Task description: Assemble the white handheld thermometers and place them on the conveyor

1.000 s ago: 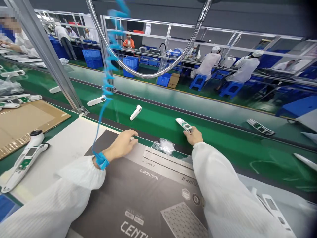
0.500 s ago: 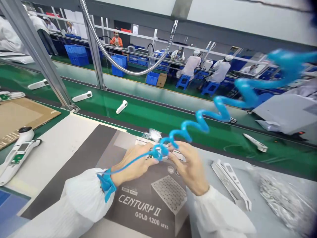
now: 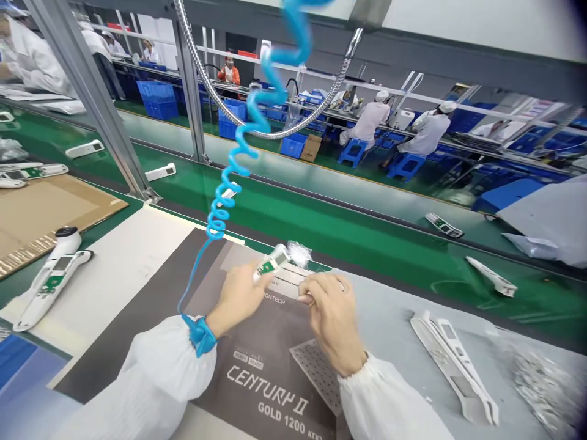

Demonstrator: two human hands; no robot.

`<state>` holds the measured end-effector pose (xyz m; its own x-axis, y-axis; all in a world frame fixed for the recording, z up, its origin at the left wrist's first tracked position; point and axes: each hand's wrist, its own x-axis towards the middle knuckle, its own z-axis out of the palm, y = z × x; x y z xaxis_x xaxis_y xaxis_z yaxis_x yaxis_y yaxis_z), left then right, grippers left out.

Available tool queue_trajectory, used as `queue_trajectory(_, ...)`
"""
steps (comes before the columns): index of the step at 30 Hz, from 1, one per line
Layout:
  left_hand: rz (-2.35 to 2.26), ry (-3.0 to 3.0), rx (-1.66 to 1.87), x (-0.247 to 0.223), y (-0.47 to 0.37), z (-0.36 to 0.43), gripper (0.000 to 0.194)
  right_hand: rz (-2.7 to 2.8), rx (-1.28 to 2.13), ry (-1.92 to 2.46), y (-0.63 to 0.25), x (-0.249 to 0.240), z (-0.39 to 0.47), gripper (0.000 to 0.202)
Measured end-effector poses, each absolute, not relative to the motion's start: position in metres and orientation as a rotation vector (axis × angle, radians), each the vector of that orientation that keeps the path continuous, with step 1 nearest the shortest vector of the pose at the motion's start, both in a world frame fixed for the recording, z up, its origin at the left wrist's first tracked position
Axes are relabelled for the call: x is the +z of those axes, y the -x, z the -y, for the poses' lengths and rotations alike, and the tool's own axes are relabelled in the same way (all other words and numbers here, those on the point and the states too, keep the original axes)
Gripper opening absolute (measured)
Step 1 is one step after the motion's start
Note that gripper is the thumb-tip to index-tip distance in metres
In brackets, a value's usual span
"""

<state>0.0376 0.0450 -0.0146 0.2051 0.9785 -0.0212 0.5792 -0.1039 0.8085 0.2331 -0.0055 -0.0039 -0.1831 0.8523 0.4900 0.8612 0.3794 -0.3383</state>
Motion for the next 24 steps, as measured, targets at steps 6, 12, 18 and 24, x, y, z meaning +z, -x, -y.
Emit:
queue_trajectory(6, -1.299, -1.356, 0.793, -0.016, -0.021, -0.05, 0.032, 1.738, 0.134, 1.929, -0.25, -0.038, -0.074, 0.014)
queue_trajectory(12, -1.277, -1.231, 0.729, 0.0, -0.002, -0.028, 0.04, 1.669, -0.074, 2.165, -0.296, -0.046, -0.055, 0.019)
queue_trajectory(18, -1.229, -1.199, 0.649, -0.007, 0.006, -0.016, 0.045, 1.375, -0.331, 2.628, -0.389, -0.031, 0.057, 0.019)
queue_trajectory(24, -1.151, -1.201, 0.587, 0.003, -0.015, -0.004, 0.047, 1.285, -0.292, 2.893, -0.431, -0.054, 0.104, 0.012)
